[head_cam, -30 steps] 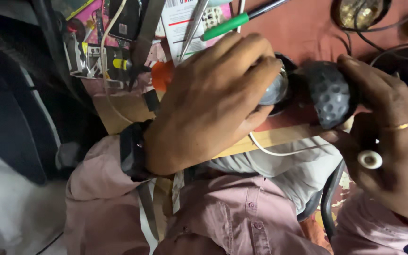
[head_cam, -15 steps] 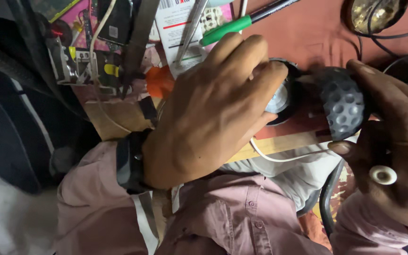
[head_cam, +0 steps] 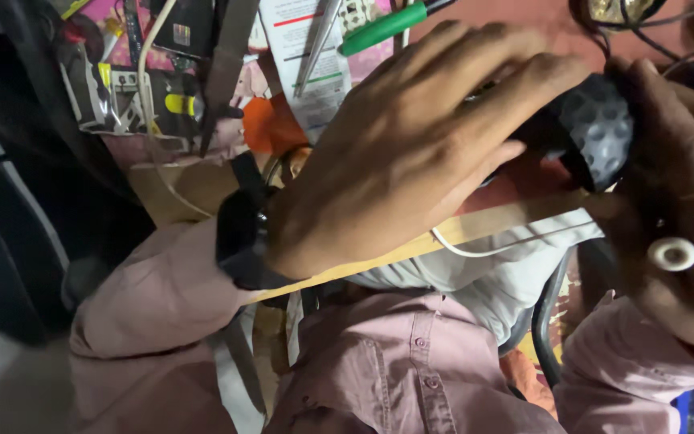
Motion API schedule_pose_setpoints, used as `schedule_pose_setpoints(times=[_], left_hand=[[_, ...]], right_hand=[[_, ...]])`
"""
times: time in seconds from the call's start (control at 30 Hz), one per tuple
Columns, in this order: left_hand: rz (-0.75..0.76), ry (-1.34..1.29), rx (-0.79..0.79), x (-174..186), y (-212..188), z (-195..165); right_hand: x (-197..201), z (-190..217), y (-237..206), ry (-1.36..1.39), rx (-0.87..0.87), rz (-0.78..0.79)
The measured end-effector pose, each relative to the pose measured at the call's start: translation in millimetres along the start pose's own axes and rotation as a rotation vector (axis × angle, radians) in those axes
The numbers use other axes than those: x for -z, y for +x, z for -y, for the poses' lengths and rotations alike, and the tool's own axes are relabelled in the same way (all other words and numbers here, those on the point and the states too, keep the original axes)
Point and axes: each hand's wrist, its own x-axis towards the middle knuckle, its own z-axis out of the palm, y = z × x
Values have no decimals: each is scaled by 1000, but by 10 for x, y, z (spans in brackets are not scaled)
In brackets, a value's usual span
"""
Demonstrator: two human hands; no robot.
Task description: The person repairs small spherical speakers at a cluttered workbench. They open a black perforated speaker housing, manipulate and route its internal wires, press the housing halves together, apply tape around a housing, use a screwdriver on a component, and handle speaker drivers, placing the units on the bench.
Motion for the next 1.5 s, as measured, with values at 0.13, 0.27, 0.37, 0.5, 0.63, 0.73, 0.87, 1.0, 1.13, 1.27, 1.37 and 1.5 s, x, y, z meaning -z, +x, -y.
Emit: schedule_pose_setpoints(times=[0.13,0.27,0.37,0.5,0.63,0.73,0.87,1.0,1.13,1.27,1.37,1.5], left_hand=[[8,-72,17,-87,-84,46],[13,-130,72,-57,-51,71],[11,9,62,-20,-43,40],[-65,-88,46,-19,-26,-2],[-69,-86,26,18,-33,-32],[-41,-60,23,40,-47,-27],[-12,-49,23,42,-77,10],[6,-52,17,34,-110,44],[18,-51,14,29,-130,70],[23,-48,11,26,-154,86],[22,-43,12,16,-165,101],[5,-12,-6,-28,-162,117]], right_hand=[[18,-142,29,-16,19,14],[-1,-343,-108,-61,-42,-61],[-96,-520,-311,-99,-71,-191],[-387,-704,-730,-196,-150,-450],[-639,-701,-912,-292,-193,-630],[-876,-493,-872,-191,-149,-697],[-1146,-253,-749,-16,-103,-752],[-1221,-284,-612,32,-151,-811],[-1231,-353,-517,132,-230,-928],[-1174,-478,-439,58,-247,-882],[-1123,-600,-431,9,-259,-835],[-1081,-704,-504,-29,-281,-787]])
